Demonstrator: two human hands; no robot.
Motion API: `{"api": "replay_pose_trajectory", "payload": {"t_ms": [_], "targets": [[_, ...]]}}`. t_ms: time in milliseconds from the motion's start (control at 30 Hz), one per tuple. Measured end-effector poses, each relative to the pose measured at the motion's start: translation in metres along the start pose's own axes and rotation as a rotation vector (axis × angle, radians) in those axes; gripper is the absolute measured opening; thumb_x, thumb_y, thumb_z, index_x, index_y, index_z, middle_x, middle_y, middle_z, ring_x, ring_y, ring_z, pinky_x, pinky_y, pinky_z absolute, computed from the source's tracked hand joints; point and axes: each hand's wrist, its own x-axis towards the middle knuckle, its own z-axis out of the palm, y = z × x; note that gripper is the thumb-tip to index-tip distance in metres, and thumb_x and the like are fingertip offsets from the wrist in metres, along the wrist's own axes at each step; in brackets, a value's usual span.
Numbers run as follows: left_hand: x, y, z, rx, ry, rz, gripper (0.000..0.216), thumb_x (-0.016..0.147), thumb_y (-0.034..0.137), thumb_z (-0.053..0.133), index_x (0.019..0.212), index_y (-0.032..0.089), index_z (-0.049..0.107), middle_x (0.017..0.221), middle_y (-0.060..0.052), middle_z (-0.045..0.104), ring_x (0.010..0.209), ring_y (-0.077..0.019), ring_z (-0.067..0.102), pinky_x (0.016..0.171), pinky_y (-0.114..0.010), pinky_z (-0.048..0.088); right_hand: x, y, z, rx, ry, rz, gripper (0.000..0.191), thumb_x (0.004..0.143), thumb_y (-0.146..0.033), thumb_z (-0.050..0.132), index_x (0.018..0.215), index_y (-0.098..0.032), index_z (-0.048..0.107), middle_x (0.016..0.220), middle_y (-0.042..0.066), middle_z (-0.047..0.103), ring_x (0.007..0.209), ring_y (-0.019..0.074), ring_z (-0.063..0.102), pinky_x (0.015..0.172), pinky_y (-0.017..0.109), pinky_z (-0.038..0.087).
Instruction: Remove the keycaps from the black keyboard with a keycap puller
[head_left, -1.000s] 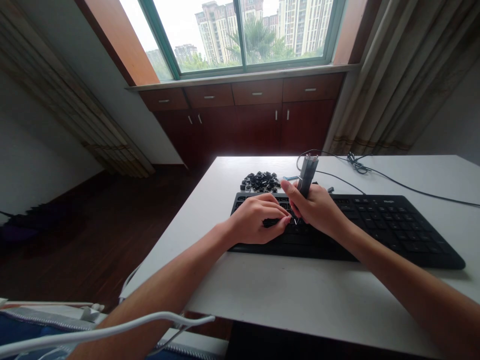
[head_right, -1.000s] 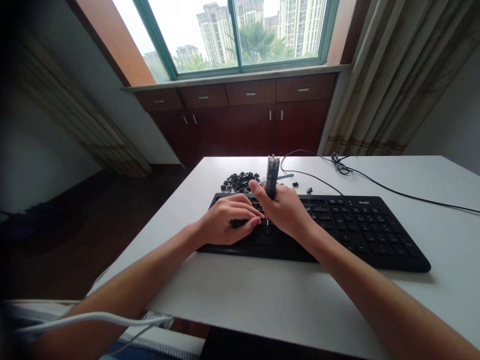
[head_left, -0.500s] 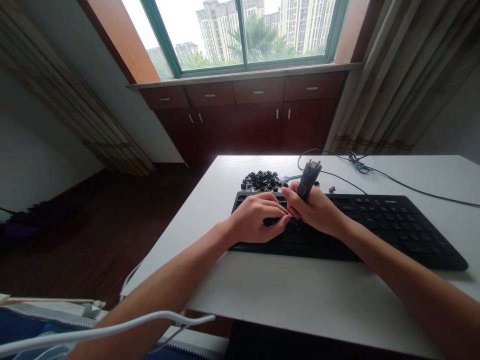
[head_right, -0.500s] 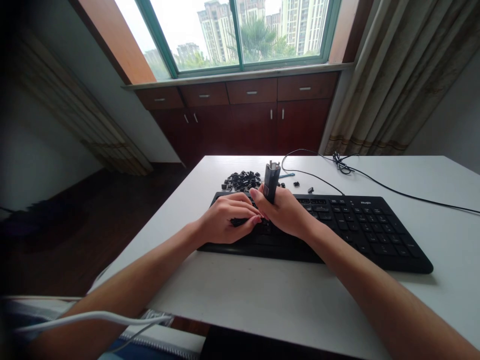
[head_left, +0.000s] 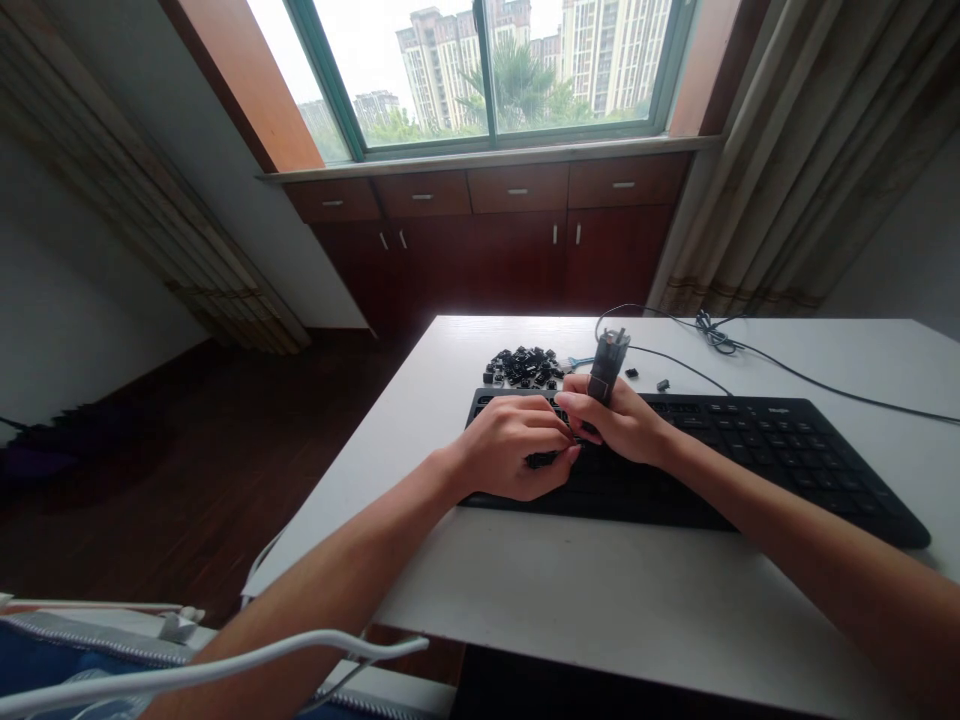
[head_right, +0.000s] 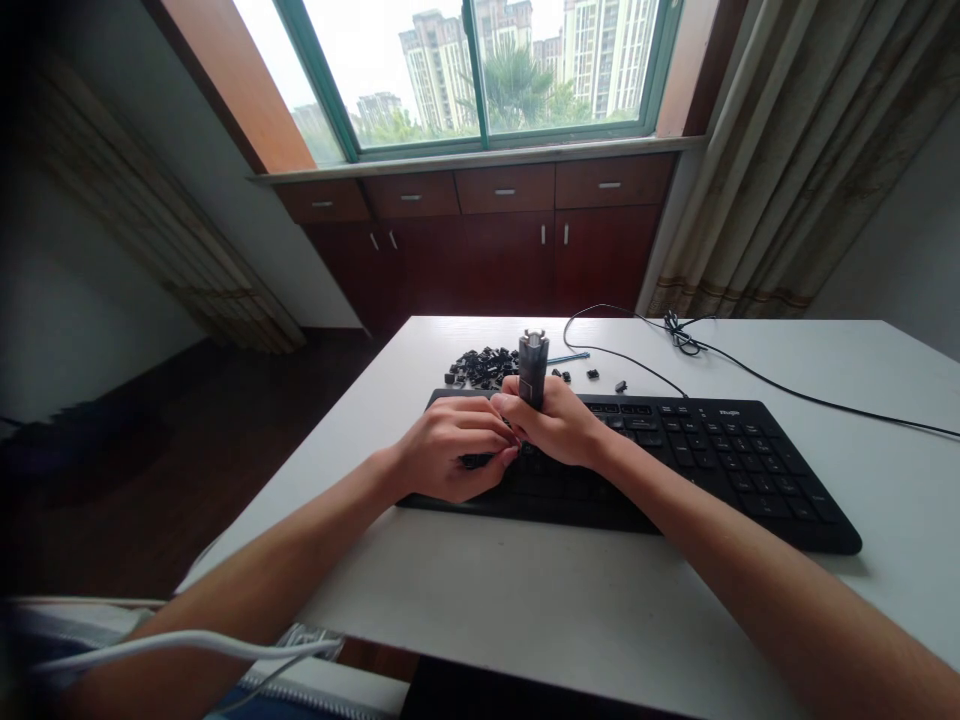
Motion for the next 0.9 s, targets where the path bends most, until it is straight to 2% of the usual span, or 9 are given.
{"api": "replay_pose_trajectory", "payload": {"t_ms": [133, 300, 500, 633, 800, 900], "targets": [[-0.002, 0.001, 0.0, -0.014, -0.042, 0.11, 0.011, 0.084, 0.015, 0.064, 0.078, 0.02, 0.071, 0.087, -0.001, 0.079, 0.083, -0.017, 0.075, 0.081, -0.028, 0.063, 0.005, 0.004, 0.002, 0.002, -0.028, -0.023, 0.039, 0.098, -0.034, 0.054, 0.062, -0.02, 0.046, 0.055, -0.004, 0.047, 0.048, 0.0091, 0.043, 0.046, 0.024, 0.032], [-0.003, 0.002, 0.002, 0.007, -0.069, 0.124, 0.014, 0.087, 0.016, 0.06, 0.084, 0.02, 0.073, 0.097, -0.002, 0.08, 0.093, -0.0184, 0.076, 0.088, -0.03, 0.062, 0.003, 0.004, 0.006, -0.055, 0.037, -0.039, 0.046, 0.101, -0.038, 0.049, 0.059, -0.02, 0.045, 0.053, -0.004, 0.043, 0.049, 0.0096, 0.04, 0.047, 0.026, 0.031], [-0.002, 0.001, 0.002, 0.091, -0.107, 0.157, 0.018, 0.088, 0.018, 0.06, 0.074, 0.02, 0.072, 0.081, -0.001, 0.078, 0.077, -0.0185, 0.074, 0.074, -0.032, 0.061, 0.002, 0.003, 0.022, -0.239, 0.216, -0.061, 0.046, 0.099, -0.036, 0.051, 0.058, -0.021, 0.036, 0.054, -0.005, 0.034, 0.05, 0.0093, 0.034, 0.048, 0.026, 0.029], [-0.001, 0.0, 0.004, 0.096, -0.128, 0.155, 0.021, 0.093, 0.019, 0.058, 0.077, 0.019, 0.072, 0.085, -0.002, 0.079, 0.08, -0.0171, 0.075, 0.084, -0.031, 0.062, 0.001, 0.005, 0.025, -0.174, 0.287, -0.08, 0.047, 0.101, -0.034, 0.048, 0.057, -0.021, 0.038, 0.052, -0.005, 0.035, 0.048, 0.0097, 0.035, 0.047, 0.026, 0.03], [0.001, 0.002, 0.003, 0.08, -0.167, 0.165, 0.021, 0.098, 0.019, 0.055, 0.09, 0.018, 0.075, 0.099, -0.003, 0.08, 0.096, -0.0172, 0.074, 0.107, -0.033, 0.055, 0.002, 0.007, 0.024, -0.107, 0.335, -0.057, 0.047, 0.1, -0.034, 0.049, 0.055, -0.021, 0.041, 0.05, -0.005, 0.038, 0.047, 0.0102, 0.037, 0.047, 0.026, 0.032], [0.001, 0.003, 0.003, 0.077, -0.189, 0.151, 0.021, 0.1, 0.02, 0.055, 0.096, 0.015, 0.075, 0.106, -0.005, 0.079, 0.102, -0.0174, 0.074, 0.104, -0.029, 0.057, 0.002, 0.007, 0.024, -0.095, 0.354, -0.058, 0.048, 0.1, -0.033, 0.05, 0.054, -0.022, 0.04, 0.049, -0.005, 0.037, 0.046, 0.0102, 0.037, 0.047, 0.027, 0.031]]}}
